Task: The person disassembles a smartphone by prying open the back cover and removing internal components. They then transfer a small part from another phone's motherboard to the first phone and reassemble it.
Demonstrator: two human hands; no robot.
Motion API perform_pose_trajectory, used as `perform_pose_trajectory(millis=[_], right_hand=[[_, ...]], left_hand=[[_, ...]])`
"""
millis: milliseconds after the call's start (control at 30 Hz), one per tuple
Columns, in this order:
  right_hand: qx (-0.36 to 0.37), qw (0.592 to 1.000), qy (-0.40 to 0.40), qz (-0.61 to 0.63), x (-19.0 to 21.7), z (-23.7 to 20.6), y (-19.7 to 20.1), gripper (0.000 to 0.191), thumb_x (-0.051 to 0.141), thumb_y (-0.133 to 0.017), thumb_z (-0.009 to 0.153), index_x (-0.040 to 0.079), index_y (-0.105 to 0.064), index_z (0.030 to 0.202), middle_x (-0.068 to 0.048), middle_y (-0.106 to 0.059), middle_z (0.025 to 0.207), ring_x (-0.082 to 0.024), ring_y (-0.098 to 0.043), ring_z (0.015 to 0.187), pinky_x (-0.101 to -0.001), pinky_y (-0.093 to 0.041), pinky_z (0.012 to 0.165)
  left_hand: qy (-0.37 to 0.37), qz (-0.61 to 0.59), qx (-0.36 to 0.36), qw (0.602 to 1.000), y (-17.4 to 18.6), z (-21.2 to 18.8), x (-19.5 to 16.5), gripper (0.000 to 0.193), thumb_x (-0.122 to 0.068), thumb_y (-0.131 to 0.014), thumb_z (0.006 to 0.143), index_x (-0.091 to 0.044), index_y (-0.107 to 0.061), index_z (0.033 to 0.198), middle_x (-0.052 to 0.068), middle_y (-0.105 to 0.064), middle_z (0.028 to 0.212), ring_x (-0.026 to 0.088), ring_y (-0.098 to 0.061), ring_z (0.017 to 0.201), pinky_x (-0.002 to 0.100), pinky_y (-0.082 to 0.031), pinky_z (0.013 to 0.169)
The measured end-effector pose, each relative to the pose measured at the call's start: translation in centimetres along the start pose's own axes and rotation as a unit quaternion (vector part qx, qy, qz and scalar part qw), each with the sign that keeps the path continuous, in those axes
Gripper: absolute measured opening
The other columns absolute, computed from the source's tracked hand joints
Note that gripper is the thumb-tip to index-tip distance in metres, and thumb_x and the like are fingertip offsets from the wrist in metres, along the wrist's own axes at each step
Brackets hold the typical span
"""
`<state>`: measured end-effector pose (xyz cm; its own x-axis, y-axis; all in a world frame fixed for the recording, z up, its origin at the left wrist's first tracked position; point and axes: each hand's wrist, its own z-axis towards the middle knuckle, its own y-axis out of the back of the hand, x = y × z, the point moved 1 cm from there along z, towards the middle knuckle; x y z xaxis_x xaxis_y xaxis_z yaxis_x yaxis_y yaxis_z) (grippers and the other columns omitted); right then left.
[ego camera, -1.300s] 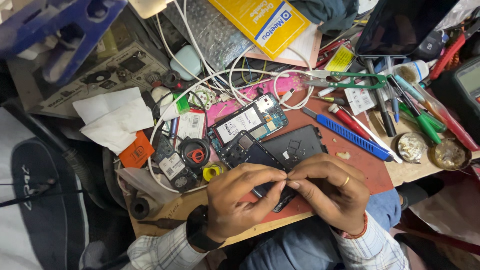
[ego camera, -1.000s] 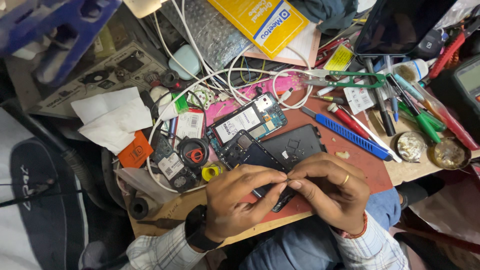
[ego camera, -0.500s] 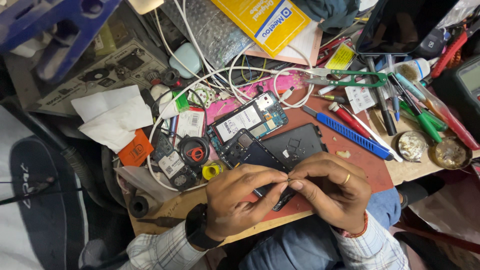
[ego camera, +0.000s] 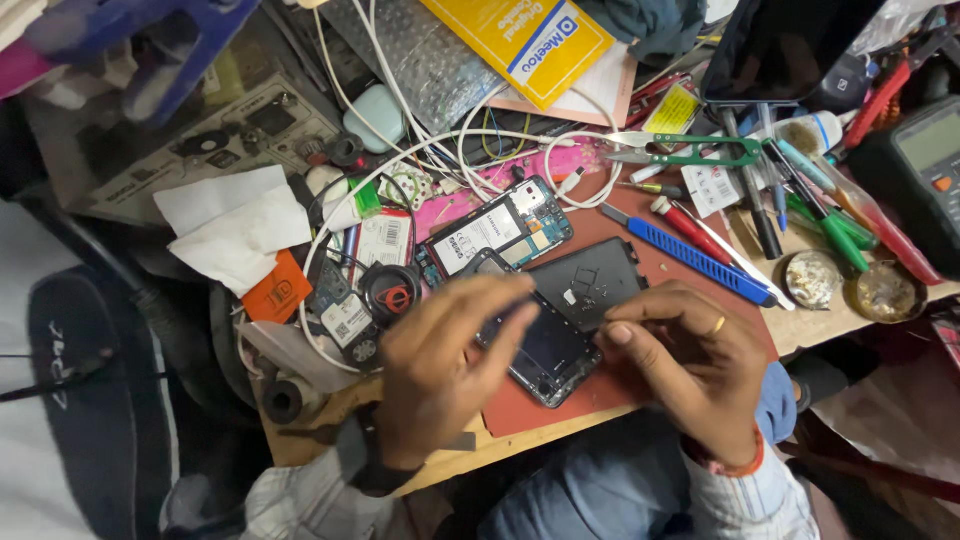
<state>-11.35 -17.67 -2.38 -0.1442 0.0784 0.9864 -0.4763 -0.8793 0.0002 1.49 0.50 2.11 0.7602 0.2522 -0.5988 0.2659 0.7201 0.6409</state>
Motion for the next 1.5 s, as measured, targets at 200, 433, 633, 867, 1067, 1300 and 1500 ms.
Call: perform_pose_trajectory(millis=[200, 433, 633, 867, 1067, 1300, 1500], right_hand=[[-0.054, 0.974, -0.013, -0.221, 1.8, -2.2, -1.0, 0.011, -0.002, -0.072, 0.09, -0.003, -0.07, 0.101, -0.007, -0.073, 0.089, -0.011, -0.071, 0.074, -0.0237, -0.053, 0.063], [-0.067, 0.963, 0.02, -0.259, 1.3, -2.6, -2.2, 0.011, -0.001, -0.073, 0.091, -0.001, -0.069, 0.101, -0.007, -0.072, 0.091, -0.01, -0.068, 0.072, -0.0237, -0.052, 0.064], [-0.053, 0.924, 0.028, -0.377, 2.7, -2.9, 0.1, 0.016, -0.001, -0.078, 0.084, 0.003, -0.072, 0.098, -0.008, -0.069, 0.086, -0.018, -0.064, 0.069, -0.0308, -0.049, 0.064], [0.003, 0.902, 0.085, -0.423, 2.8, -2.3, 0.8, 0.018, 0.004, -0.08, 0.079, 0.004, -0.073, 0.095, -0.007, -0.07, 0.089, -0.026, -0.066, 0.081, -0.0365, -0.05, 0.068], [-0.005, 0.918, 0.05, -0.393, 2.7, -2.6, 1.1, 0.02, 0.002, -0.079, 0.079, 0.003, -0.075, 0.099, -0.008, -0.071, 0.092, -0.024, -0.069, 0.083, -0.0337, -0.052, 0.07], [-0.058, 0.938, 0.014, -0.342, 2.7, -2.5, 3.0, 0.017, -0.004, -0.075, 0.086, 0.001, -0.073, 0.102, -0.008, -0.071, 0.093, -0.018, -0.07, 0.08, -0.0286, -0.054, 0.074], [-0.028, 0.921, 0.049, -0.386, 3.3, -0.3, 3.5, 0.02, -0.001, -0.075, 0.088, 0.004, -0.075, 0.107, -0.008, -0.07, 0.1, -0.019, -0.07, 0.079, -0.029, -0.054, 0.068]], left_hand=[[0.008, 0.049, 0.142, 0.989, 2.2, 1.6, 0.7, 0.062, -0.025, -0.082, 0.085, -0.005, -0.058, 0.138, 0.016, -0.057, 0.14, 0.035, -0.051, 0.133, 0.047, -0.04, 0.113], [-0.036, 0.062, 0.25, 0.966, 2.7, 1.7, 1.4, 0.097, -0.035, -0.084, 0.066, -0.002, -0.043, 0.147, 0.019, -0.045, 0.149, 0.04, -0.037, 0.141, 0.052, -0.032, 0.115], [-0.045, 0.048, 0.275, 0.959, 2.9, 1.9, 1.6, 0.086, -0.021, -0.079, 0.073, -0.003, -0.042, 0.149, 0.015, -0.048, 0.149, 0.037, -0.04, 0.142, 0.049, -0.033, 0.116], [-0.03, -0.003, 0.286, 0.958, 3.1, 2.1, 1.9, 0.088, -0.015, -0.078, 0.073, -0.001, -0.039, 0.15, 0.019, -0.049, 0.145, 0.038, -0.043, 0.138, 0.046, -0.036, 0.115], [-0.009, -0.005, 0.297, 0.955, 3.3, 2.1, 2.0, 0.087, -0.015, -0.078, 0.073, 0.0, -0.04, 0.15, 0.021, -0.05, 0.136, 0.039, -0.046, 0.131, 0.047, -0.04, 0.108], [-0.031, 0.046, 0.306, 0.95, 3.7, 1.7, 2.4, 0.087, -0.025, -0.084, 0.066, -0.001, -0.047, 0.142, 0.017, -0.053, 0.126, 0.035, -0.05, 0.119, 0.046, -0.042, 0.1], [-0.028, 0.038, 0.33, 0.943, 4.8, 0.3, 1.7, 0.086, -0.03, -0.085, 0.066, 0.0, -0.051, 0.139, 0.016, -0.056, 0.123, 0.034, -0.052, 0.115, 0.045, -0.044, 0.099]])
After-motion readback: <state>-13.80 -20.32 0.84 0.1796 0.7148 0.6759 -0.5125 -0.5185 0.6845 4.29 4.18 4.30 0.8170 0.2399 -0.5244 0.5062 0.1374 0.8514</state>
